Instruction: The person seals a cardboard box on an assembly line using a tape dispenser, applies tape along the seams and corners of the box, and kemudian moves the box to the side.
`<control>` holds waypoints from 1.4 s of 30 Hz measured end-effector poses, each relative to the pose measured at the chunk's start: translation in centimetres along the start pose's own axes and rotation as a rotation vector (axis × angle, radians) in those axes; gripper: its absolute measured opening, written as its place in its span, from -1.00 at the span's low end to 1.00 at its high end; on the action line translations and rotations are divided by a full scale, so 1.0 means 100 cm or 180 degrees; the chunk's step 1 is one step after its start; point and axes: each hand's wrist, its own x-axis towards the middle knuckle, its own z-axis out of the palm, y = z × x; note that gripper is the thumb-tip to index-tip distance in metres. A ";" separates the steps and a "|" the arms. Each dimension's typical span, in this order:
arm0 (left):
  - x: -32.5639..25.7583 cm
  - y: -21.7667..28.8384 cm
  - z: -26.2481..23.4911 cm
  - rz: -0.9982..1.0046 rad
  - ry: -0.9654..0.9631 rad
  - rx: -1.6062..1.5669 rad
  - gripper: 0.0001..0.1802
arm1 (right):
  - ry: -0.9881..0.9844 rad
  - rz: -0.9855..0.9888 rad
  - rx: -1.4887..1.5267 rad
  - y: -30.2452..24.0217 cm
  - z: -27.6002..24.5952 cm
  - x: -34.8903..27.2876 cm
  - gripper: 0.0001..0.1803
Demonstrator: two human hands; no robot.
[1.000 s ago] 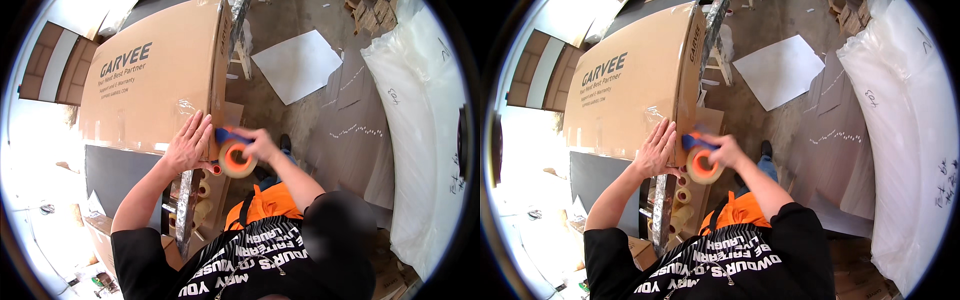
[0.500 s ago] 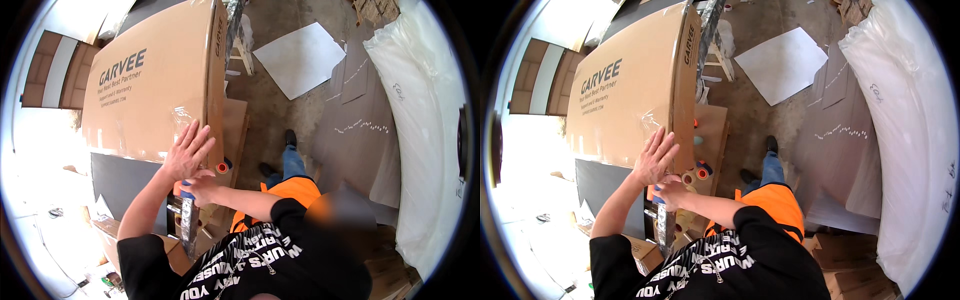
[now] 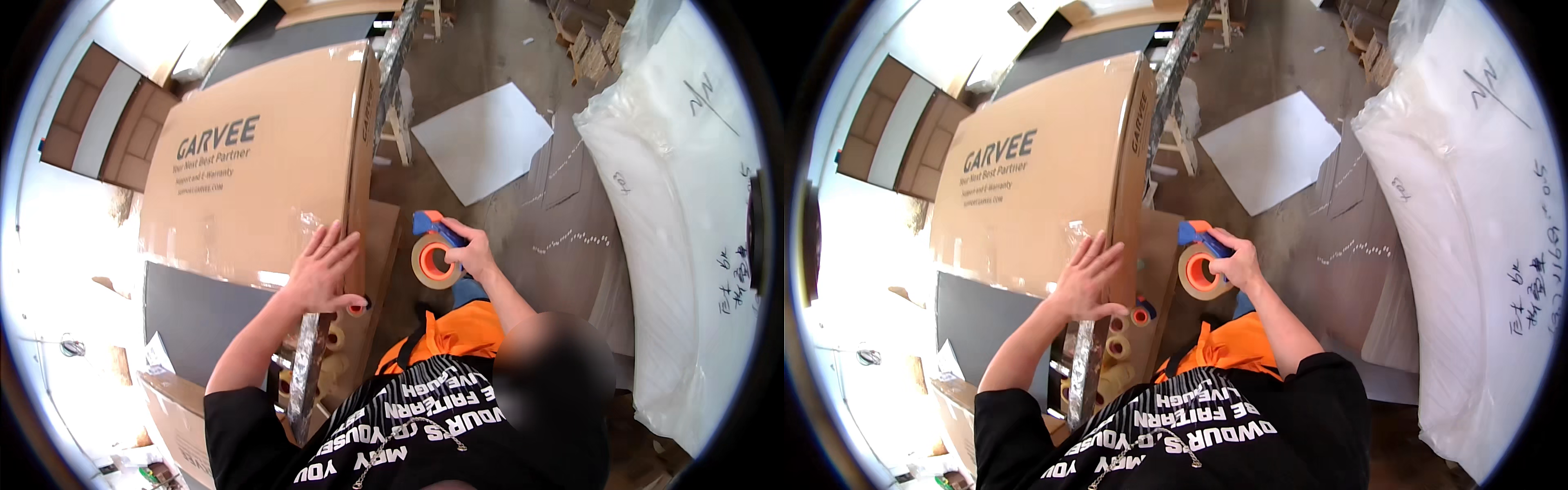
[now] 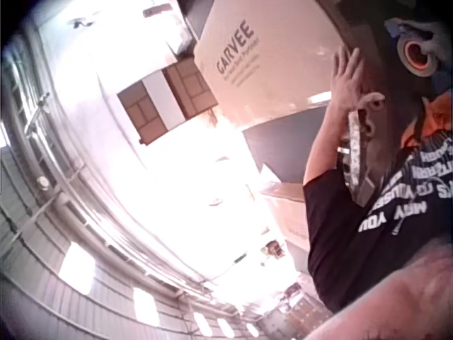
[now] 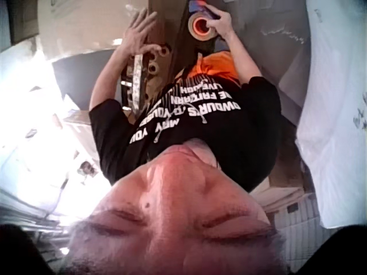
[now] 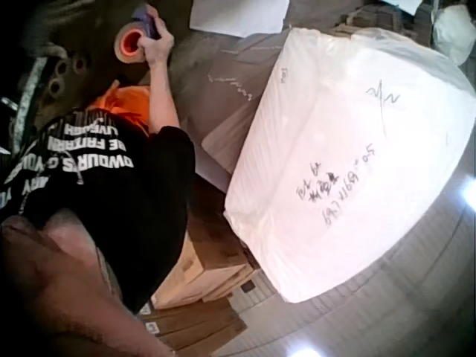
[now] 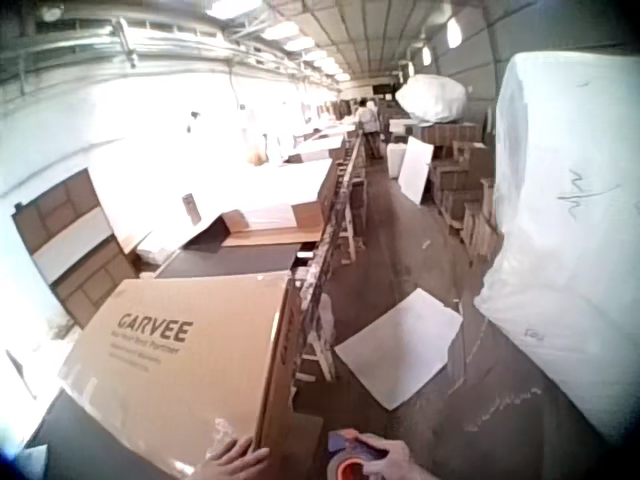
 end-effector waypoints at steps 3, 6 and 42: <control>0.044 0.012 -0.002 0.0159 -0.0832 0.0832 -0.39 | 0.0158 -0.0263 -0.0407 -0.007 -0.011 0.007 -0.22; 0.091 0.008 -0.019 0.0144 -0.2369 0.1512 -0.63 | 0.0158 -0.0417 -0.0901 -0.020 -0.026 0.007 -0.23; 0.361 -0.234 -0.028 -0.3253 -0.0233 -0.0001 0.42 | -0.5195 0.0988 -0.0955 -0.166 0.042 0.616 -0.15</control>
